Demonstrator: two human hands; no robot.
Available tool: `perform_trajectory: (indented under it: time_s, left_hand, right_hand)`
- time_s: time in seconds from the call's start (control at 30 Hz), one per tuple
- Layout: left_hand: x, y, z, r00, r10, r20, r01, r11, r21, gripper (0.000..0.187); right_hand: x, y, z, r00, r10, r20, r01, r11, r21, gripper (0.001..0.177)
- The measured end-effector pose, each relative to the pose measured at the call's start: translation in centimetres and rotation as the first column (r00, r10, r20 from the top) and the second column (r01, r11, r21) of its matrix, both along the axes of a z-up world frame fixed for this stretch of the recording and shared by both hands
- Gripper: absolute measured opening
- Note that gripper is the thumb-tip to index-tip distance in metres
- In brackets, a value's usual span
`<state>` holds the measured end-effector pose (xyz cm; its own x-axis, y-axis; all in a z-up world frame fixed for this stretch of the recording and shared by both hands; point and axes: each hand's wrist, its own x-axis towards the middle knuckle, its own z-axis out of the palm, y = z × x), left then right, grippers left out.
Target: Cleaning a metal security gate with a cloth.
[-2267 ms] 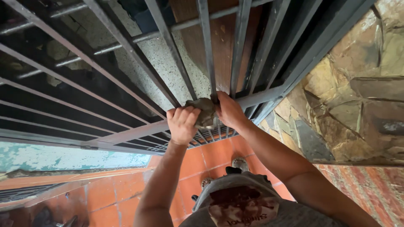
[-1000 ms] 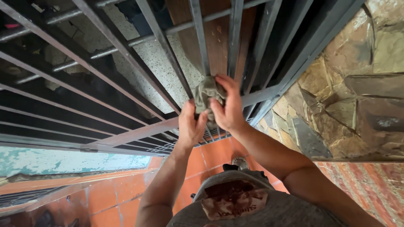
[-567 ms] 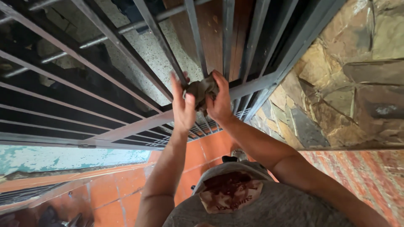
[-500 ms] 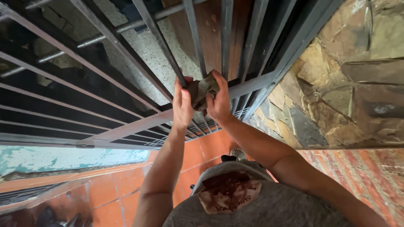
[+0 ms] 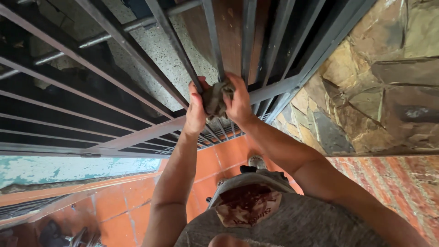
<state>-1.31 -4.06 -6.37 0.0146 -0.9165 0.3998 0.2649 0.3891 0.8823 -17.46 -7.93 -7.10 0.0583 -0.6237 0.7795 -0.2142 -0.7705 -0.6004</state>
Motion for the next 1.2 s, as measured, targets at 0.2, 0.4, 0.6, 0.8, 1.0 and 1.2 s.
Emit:
perform_trajectory:
  time_s: [0.2, 0.4, 0.6, 0.8, 1.0, 1.2]
  left_hand:
    - [-0.1, 0.4, 0.5, 0.988, 0.084, 0.131, -0.084, 0.996, -0.008, 0.077]
    - [-0.2, 0.5, -0.3, 0.998, 0.034, 0.052, -0.034, 0.999, -0.006, 0.080]
    - [-0.1, 0.3, -0.6, 0.994, -0.069, -0.085, 0.072, 0.997, 0.030, 0.090]
    - [-0.4, 0.3, 0.5, 0.968, -0.169, -0.183, 0.181, 0.982, 0.049, 0.090]
    - [-0.5, 0.5, 1.5, 0.979, -0.133, -0.152, 0.138, 0.990, 0.022, 0.088]
    - [0.2, 0.0, -0.8, 0.953, -0.191, -0.234, 0.209, 0.976, 0.053, 0.091]
  right_hand:
    - [-0.3, 0.5, -1.9, 0.999, 0.017, -0.045, -0.017, 1.000, -0.002, 0.056]
    - [0.7, 0.9, -0.8, 0.997, -0.077, -0.016, 0.076, 0.995, -0.069, 0.057]
    - [1.9, 0.2, 2.7, 0.976, -0.201, 0.088, 0.216, 0.955, -0.204, 0.057]
    - [2.3, -0.7, 8.5, 0.970, -0.206, 0.131, 0.237, 0.924, -0.299, 0.060]
    - [2.6, -2.5, 10.5, 0.955, -0.140, 0.260, 0.240, 0.879, -0.411, 0.051]
    - [1.2, -3.2, 2.1, 0.989, -0.144, 0.006, 0.127, 0.849, -0.512, 0.047]
